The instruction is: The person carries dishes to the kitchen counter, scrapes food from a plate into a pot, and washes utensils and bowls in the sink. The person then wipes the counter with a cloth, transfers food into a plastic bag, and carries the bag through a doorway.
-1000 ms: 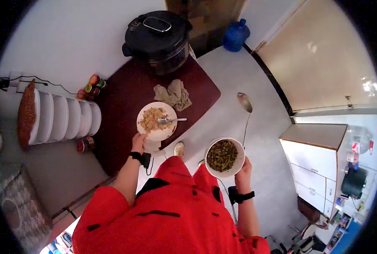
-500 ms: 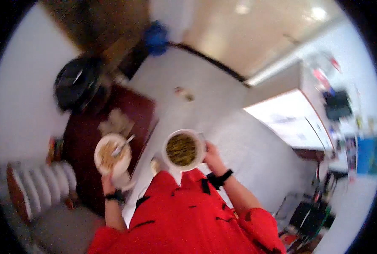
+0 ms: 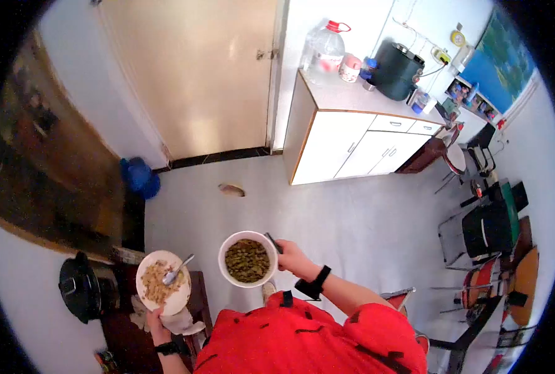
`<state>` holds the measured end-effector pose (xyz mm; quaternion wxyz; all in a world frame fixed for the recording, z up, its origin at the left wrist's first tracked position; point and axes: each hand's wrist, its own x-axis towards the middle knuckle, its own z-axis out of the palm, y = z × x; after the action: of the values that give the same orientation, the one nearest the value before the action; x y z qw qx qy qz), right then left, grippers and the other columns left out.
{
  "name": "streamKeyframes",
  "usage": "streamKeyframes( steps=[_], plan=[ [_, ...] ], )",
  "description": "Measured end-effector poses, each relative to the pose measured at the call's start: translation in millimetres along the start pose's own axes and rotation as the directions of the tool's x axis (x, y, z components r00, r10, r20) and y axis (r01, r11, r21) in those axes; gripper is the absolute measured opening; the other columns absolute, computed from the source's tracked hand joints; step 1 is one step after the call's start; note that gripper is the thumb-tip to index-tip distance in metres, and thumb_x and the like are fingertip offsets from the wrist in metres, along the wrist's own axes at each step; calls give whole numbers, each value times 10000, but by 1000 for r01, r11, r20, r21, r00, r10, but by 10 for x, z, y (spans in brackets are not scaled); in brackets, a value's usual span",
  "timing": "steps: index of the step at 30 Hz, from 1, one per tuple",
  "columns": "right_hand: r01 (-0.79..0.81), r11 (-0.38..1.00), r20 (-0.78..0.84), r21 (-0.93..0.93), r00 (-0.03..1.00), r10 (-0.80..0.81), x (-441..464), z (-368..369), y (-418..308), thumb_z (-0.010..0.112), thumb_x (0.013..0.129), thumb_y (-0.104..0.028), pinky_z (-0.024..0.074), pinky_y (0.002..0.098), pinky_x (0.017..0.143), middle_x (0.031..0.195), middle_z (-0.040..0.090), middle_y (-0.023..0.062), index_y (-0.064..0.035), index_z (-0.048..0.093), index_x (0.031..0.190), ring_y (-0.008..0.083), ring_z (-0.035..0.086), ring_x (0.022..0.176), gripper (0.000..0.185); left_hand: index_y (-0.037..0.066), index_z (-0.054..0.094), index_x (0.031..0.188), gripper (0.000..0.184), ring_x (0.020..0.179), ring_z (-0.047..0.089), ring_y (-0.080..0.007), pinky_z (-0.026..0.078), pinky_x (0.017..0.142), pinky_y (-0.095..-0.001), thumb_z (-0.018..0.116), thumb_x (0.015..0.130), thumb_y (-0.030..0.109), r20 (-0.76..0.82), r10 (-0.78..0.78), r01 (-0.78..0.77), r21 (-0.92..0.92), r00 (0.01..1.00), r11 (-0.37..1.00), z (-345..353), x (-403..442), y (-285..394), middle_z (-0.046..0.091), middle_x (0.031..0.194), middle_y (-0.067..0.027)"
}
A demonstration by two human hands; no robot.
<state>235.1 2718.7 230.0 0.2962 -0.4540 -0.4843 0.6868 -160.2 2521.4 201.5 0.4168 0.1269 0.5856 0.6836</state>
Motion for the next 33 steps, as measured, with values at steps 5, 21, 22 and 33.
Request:
streamKeyframes(
  steps=[5, 21, 22, 33],
  plan=[
    [56, 996, -223, 70, 974, -39, -140, -1081, -267, 592, 807, -111, 353, 204, 443, 695, 545, 0, 13, 591, 994, 50, 476, 537, 224, -51, 488, 1193, 475, 1019, 587, -237, 464, 870, -326, 525, 725, 23, 318, -71, 22, 155, 946, 988, 1683, 610, 279, 579, 1157, -140],
    [304, 896, -875, 323, 457, 160, 1066, -2551, -739, 545, 821, -64, 352, 188, 410, 717, 589, 28, 10, 583, 979, 62, 509, 504, 178, -52, 484, 1201, 445, 984, 603, -209, 488, 848, -314, 533, 771, 53, 874, -318, 29, 331, 367, 943, 7598, 3537, -119, 590, 1138, -144],
    [335, 878, -889, 343, 418, 187, 1224, -2585, -809, 532, 816, -51, 350, 196, 410, 722, 593, 29, 8, 587, 966, 65, 505, 503, 171, -52, 484, 1201, 445, 984, 603, -209, 488, 848, -314, 533, 771, 53, 872, -337, 34, 348, 356, 937, 7936, 3707, -201, 590, 1138, -144],
    [453, 825, -939, 337, 230, 257, 2352, -3333, -1437, 528, 838, -44, 371, 203, 422, 762, 607, 25, 10, 596, 987, 65, 524, 534, 173, -45, 500, 1147, 384, 887, 615, -200, 508, 779, -314, 533, 779, 58, 852, -443, -21, 467, 278, 884, 10486, 4222, -1002, 610, 1045, -114]
  ],
)
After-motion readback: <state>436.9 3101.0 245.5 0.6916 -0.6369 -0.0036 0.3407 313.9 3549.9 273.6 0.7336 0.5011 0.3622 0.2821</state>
